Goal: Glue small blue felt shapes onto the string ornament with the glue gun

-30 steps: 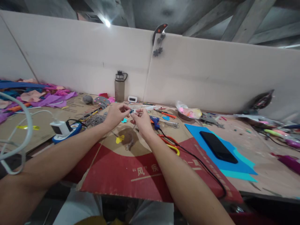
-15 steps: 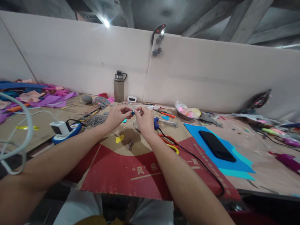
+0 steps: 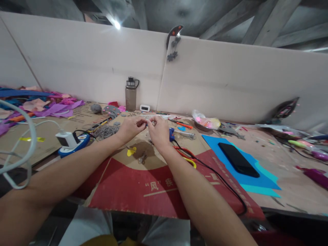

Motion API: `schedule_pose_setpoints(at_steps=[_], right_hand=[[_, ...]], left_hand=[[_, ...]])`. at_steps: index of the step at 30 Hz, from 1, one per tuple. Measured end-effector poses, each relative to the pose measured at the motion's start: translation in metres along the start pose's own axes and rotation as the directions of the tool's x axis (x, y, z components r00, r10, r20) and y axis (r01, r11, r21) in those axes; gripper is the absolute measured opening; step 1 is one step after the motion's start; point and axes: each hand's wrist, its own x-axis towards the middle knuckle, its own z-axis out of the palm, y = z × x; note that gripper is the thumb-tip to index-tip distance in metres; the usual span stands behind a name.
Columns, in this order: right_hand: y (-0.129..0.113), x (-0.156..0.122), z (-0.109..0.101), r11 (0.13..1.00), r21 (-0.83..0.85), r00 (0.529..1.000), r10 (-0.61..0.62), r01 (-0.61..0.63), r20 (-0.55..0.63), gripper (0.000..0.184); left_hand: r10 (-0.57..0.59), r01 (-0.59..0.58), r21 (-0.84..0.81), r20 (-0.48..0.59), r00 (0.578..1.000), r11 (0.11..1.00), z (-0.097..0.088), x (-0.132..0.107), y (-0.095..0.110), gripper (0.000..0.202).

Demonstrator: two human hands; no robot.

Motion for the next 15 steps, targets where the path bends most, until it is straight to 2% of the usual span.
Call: schedule_pose_setpoints(at_steps=[4,8,15], right_hand=[[-0.0004,-0.0014,0.0003,1.0,0.025,1.0,0.001,-0.001,0.001,0.017],[-0.002,-0.0041,0.0005,0.998,0.066,1.0,0.013,-0.014,0.012,0.016],[-0.0078,-0.0067,0.0006,0.995,0.101,1.0,0.015,-0.016,0.014,0.014]], left_hand=[[-0.146,0.146,-0.112,0.006,0.989,0.983,0.001,-0.0009,-0.0001,0.014],[-0.304,0.295,-0.282,0.013,0.953,0.913,-0.0009,-0.0006,0.002,0.016],[-0.41,0.383,-0.512,0.064,0.91,0.769,-0.004,0.0004,0.0077,0.014]])
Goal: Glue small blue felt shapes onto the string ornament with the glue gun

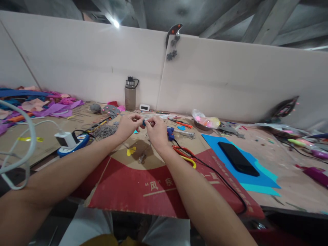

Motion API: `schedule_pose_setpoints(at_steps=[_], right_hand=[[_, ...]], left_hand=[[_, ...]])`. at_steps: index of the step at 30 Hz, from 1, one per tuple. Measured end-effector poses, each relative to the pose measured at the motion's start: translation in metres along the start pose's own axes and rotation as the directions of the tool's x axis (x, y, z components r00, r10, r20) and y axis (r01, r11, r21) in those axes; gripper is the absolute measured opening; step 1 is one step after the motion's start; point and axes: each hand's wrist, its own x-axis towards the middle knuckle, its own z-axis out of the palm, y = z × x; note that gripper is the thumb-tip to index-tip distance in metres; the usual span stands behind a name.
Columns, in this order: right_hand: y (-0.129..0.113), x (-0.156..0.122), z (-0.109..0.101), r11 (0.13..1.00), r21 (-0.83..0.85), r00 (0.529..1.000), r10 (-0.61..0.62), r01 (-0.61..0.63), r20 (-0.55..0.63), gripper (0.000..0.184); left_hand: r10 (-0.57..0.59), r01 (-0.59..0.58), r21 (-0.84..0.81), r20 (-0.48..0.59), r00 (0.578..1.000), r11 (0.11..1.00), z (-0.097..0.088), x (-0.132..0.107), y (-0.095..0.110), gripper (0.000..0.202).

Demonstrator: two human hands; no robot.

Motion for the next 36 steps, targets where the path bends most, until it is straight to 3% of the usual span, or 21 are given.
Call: schedule_pose_setpoints(at_steps=[9,15,21,32,36], right_hand=[[0.004,0.002,0.003,0.971,0.186,0.989,0.144,-0.148,0.036,0.017],[0.009,0.004,0.004,0.925,0.322,0.98,0.188,-0.199,0.066,0.018],[0.009,0.005,0.005,0.861,0.434,0.964,0.25,-0.266,0.095,0.02],[0.003,0.002,0.001,0.831,0.44,0.939,0.321,-0.341,0.121,0.023],[0.001,0.002,-0.001,0.773,0.497,0.915,0.377,-0.395,0.141,0.028]], left_hand=[[-0.049,0.04,-0.168,-0.051,0.997,0.985,0.004,0.004,-0.012,0.016],[-0.078,0.078,-0.378,0.015,0.997,0.923,0.009,0.003,-0.011,0.016],[-0.062,0.083,-0.429,0.063,0.996,0.899,0.009,0.003,-0.011,0.017],[-0.074,0.136,-0.503,0.142,0.987,0.854,0.01,0.002,-0.011,0.016],[-0.108,0.183,-0.525,0.169,0.98,0.832,0.009,0.001,-0.009,0.017]])
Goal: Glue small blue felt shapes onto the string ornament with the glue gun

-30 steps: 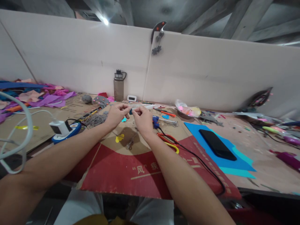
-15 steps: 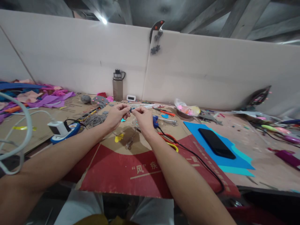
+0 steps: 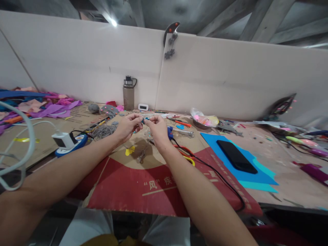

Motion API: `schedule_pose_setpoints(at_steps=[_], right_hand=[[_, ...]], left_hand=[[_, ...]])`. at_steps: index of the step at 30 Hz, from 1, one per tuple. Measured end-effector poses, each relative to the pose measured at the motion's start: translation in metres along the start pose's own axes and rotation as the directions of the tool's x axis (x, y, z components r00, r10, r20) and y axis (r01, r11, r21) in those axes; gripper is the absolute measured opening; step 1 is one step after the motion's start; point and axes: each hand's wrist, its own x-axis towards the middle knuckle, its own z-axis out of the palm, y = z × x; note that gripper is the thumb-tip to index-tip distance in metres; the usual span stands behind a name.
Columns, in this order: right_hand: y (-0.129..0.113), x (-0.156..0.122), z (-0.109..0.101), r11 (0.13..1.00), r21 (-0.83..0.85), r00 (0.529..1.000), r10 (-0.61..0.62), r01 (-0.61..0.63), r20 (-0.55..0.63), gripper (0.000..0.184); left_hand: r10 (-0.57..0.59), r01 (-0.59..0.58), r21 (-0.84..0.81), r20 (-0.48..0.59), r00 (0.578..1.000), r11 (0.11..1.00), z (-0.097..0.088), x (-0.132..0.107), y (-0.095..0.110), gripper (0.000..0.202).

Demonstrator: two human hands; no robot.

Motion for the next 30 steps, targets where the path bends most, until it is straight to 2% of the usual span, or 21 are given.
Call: schedule_pose_setpoints(at_steps=[3,7,12,15,18,23,30], right_hand=[[-0.002,0.0,-0.001,0.997,0.059,0.997,0.051,-0.055,0.061,0.036],[-0.001,0.002,-0.005,0.997,0.027,0.994,0.07,-0.073,0.082,0.025],[0.001,0.004,-0.01,0.998,0.005,0.995,0.065,-0.065,0.076,0.022],[0.001,0.004,-0.01,0.998,-0.004,0.995,0.064,-0.064,0.08,0.021],[0.001,0.004,-0.01,0.998,-0.02,0.995,0.056,-0.055,0.084,0.02],[0.004,0.004,-0.009,0.994,-0.102,0.997,-0.019,0.027,0.072,0.017],[0.004,0.001,-0.008,0.954,-0.258,0.986,-0.128,0.152,0.108,0.02]], left_hand=[[-0.051,0.052,-0.053,0.019,0.999,0.997,0.0,0.0,0.001,0.018],[-0.112,0.114,-0.084,0.031,0.993,0.99,0.0,-0.001,0.003,0.017],[-0.145,0.147,-0.091,0.031,0.989,0.985,-0.002,-0.001,0.002,0.021],[-0.112,0.113,-0.02,0.024,0.993,0.993,-0.005,0.0,0.002,0.025],[-0.061,0.056,0.116,0.037,0.997,0.992,-0.007,0.001,0.002,0.025],[-0.01,0.002,0.31,0.024,1.0,0.951,-0.007,-0.001,0.004,0.02],[-0.042,0.034,0.335,0.016,0.999,0.941,-0.011,0.003,0.003,0.017]])
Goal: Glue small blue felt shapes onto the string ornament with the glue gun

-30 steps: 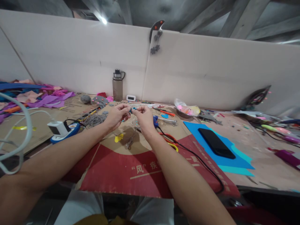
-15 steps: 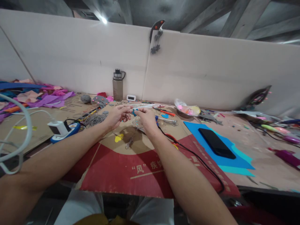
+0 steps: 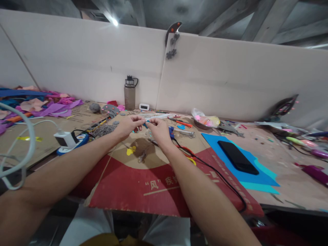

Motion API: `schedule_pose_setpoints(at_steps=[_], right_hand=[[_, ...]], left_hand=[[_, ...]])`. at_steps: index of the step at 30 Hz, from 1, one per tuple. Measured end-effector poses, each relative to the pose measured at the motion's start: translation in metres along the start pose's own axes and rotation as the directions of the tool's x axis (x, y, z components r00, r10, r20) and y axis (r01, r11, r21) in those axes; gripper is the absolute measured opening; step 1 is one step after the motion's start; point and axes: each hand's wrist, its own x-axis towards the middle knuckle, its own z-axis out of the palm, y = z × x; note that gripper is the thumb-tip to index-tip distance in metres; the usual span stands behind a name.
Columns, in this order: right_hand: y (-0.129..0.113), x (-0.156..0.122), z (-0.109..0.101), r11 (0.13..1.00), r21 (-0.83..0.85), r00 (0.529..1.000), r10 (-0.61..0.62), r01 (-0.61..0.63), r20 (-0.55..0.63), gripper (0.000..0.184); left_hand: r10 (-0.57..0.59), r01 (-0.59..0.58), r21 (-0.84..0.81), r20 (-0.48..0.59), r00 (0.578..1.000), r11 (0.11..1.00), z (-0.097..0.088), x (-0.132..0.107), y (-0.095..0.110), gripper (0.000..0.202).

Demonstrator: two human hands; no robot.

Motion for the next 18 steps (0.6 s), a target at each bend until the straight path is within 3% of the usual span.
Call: schedule_pose_setpoints(at_steps=[7,18], right_hand=[[0.0006,0.0004,-0.0008,0.998,-0.066,1.0,-0.025,0.024,-0.015,0.029],[0.0085,0.0028,0.0024,0.998,-0.048,0.999,-0.037,0.036,-0.021,0.021]], left_hand=[[-0.019,0.019,-0.036,-0.002,1.0,0.999,-0.0021,-0.0006,0.0037,0.015],[-0.035,0.037,-0.214,0.015,0.999,0.976,0.0005,0.0019,-0.0018,0.012]])
